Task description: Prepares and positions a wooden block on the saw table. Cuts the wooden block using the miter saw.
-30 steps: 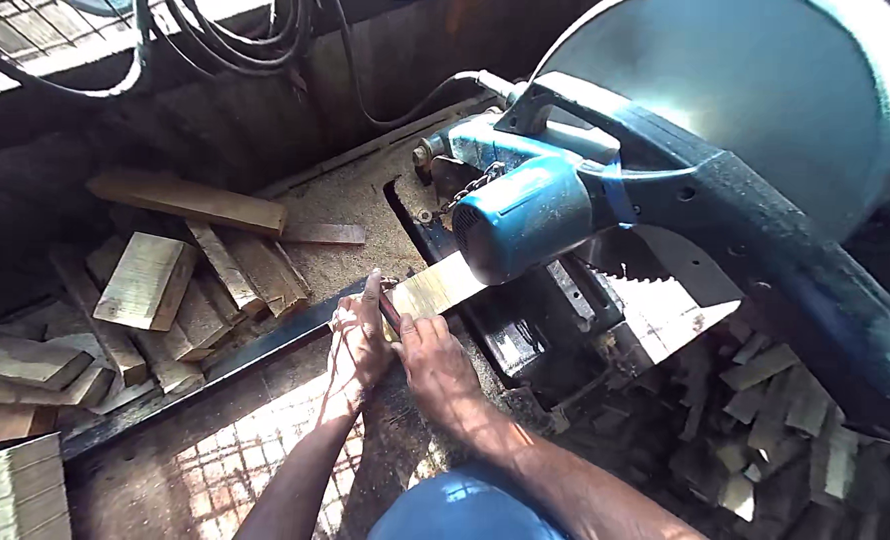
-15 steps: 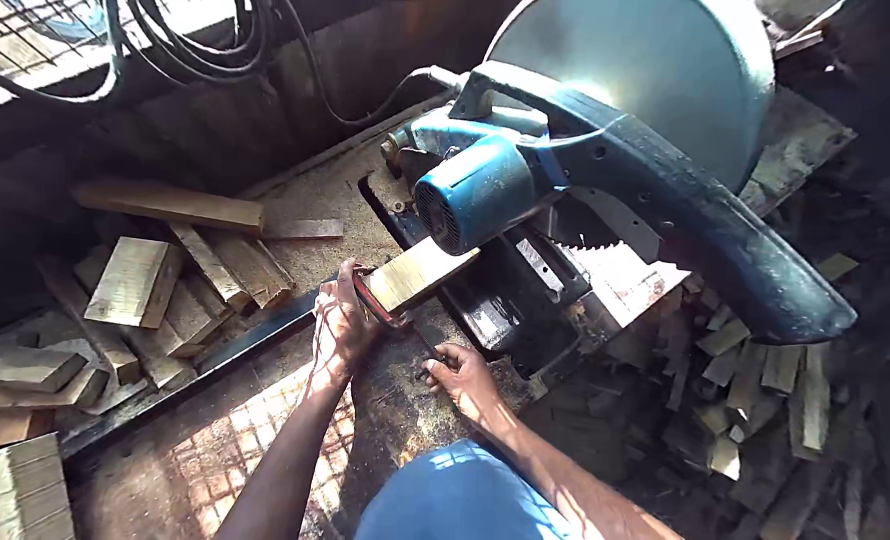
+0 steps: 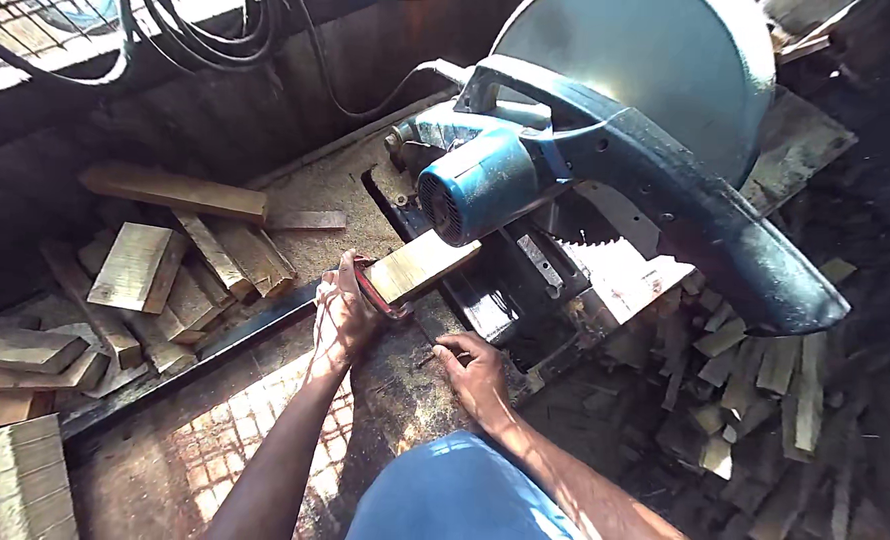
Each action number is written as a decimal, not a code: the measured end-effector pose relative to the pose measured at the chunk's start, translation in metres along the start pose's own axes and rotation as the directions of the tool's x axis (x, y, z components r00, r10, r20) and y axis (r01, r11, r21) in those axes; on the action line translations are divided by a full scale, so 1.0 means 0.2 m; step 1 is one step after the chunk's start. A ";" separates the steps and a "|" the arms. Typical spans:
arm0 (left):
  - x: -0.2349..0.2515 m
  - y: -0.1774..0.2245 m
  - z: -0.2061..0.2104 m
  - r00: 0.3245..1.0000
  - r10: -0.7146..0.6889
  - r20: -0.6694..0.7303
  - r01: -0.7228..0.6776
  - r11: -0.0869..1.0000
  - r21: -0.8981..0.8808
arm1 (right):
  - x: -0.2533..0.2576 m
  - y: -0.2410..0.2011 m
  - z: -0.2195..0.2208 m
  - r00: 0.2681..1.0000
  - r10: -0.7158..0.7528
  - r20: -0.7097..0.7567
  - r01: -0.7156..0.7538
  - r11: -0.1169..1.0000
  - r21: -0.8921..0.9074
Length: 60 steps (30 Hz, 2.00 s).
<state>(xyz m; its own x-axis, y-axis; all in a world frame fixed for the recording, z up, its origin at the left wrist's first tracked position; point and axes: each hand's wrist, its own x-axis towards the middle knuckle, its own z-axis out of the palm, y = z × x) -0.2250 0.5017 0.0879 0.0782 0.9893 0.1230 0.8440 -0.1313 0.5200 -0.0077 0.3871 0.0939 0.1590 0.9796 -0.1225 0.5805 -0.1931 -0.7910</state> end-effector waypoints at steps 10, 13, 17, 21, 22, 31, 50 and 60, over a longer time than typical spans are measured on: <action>0.00 0.01 0.02 1.000 -0.030 -0.006 0.030 0.999 0.011 | 0.06 -0.03 -0.06 0.997 0.015 0.073 -0.052 0.836 0.546; 0.01 0.00 0.04 0.999 -0.041 -0.020 0.041 0.999 0.015 | 0.03 -0.03 -0.01 0.973 -0.177 0.146 0.081 0.860 0.503; 0.01 0.01 0.02 0.996 -0.081 0.038 0.081 0.997 0.016 | 0.03 -0.01 0.08 0.756 -0.576 0.313 0.635 0.761 -0.132; 0.00 0.01 0.02 0.998 -0.064 0.021 0.063 0.998 0.020 | 0.03 -0.08 0.15 0.735 -0.454 0.505 0.650 0.684 -0.332; 0.01 0.02 0.02 0.997 -0.071 0.022 0.070 0.997 0.019 | 0.04 -0.09 0.14 0.731 -0.425 0.533 0.645 0.685 -0.339; -0.01 -0.01 0.03 0.998 -0.049 0.031 0.048 0.998 0.032 | 0.06 -0.03 0.08 0.813 -0.469 0.345 0.531 0.840 -0.109; -0.04 -0.04 -0.02 0.993 -0.034 0.117 0.019 0.992 0.125 | 0.07 -0.01 -0.04 0.858 0.321 0.401 -0.481 0.776 0.408; -0.04 -0.06 -0.04 0.988 -0.032 0.151 0.019 0.996 0.087 | 0.10 0.01 -0.08 0.903 0.339 0.265 -0.404 0.879 0.254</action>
<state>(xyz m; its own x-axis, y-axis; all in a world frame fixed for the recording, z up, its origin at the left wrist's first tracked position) -0.2408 0.4958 0.0881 0.1300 0.9913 -0.0226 0.8882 -0.1064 0.4470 0.0082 0.4050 0.0996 0.1284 0.8336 -0.5373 0.2433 -0.5517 -0.7978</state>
